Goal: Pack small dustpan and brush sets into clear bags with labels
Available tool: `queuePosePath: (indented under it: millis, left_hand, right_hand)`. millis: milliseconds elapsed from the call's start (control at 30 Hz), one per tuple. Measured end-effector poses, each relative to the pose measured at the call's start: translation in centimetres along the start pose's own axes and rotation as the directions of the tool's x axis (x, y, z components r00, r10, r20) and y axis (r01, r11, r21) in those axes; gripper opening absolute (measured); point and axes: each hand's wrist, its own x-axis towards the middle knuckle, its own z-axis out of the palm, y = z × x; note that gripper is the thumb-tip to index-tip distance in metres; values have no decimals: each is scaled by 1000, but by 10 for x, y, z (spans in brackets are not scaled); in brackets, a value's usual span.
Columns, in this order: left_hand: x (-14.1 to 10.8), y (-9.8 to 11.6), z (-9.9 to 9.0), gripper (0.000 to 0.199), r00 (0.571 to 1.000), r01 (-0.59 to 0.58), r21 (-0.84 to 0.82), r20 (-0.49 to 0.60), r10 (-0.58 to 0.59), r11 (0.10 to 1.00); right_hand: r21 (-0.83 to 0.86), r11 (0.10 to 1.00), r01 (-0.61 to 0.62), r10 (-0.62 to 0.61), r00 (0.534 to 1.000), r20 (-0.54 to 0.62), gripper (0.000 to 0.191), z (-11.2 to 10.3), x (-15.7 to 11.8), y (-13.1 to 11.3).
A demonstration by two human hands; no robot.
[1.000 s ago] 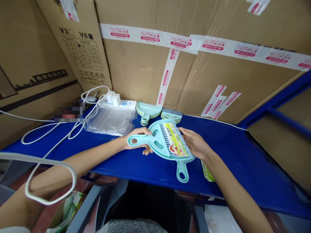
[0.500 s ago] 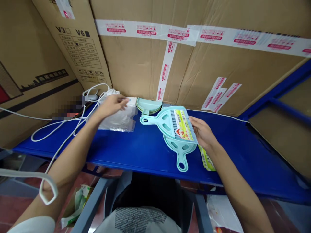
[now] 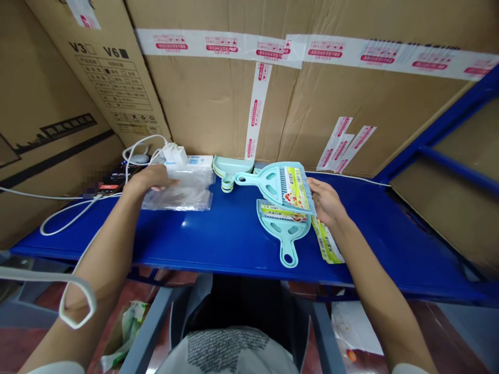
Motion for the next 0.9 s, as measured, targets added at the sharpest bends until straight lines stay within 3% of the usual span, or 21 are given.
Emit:
queuePosePath:
  millis: [133, 333, 533, 700, 900]
  left_hand:
    - [2, 4, 8, 37, 993, 72, 204, 80, -90, 976]
    - [16, 6, 16, 31, 997, 70, 267, 8, -75, 961]
    - [12, 7, 17, 7, 997, 21, 114, 74, -29, 993]
    - [1, 9, 7, 8, 994, -2, -135, 104, 16, 991]
    - [-13, 17, -4, 9, 998, -60, -371, -48, 46, 927]
  right_hand:
    - [-2, 1000, 3, -3, 1000, 3, 22, -2, 2, 1]
    - [-5, 1000, 10, -11, 1000, -6, 22, -5, 3, 5]
    - [42, 999, 5, -4, 1000, -17, 21, -5, 2, 5]
    - [38, 999, -19, 21, 998, -54, 16, -5, 3, 7]
    - [24, 999, -43, 45, 998, -52, 19, -7, 5, 11]
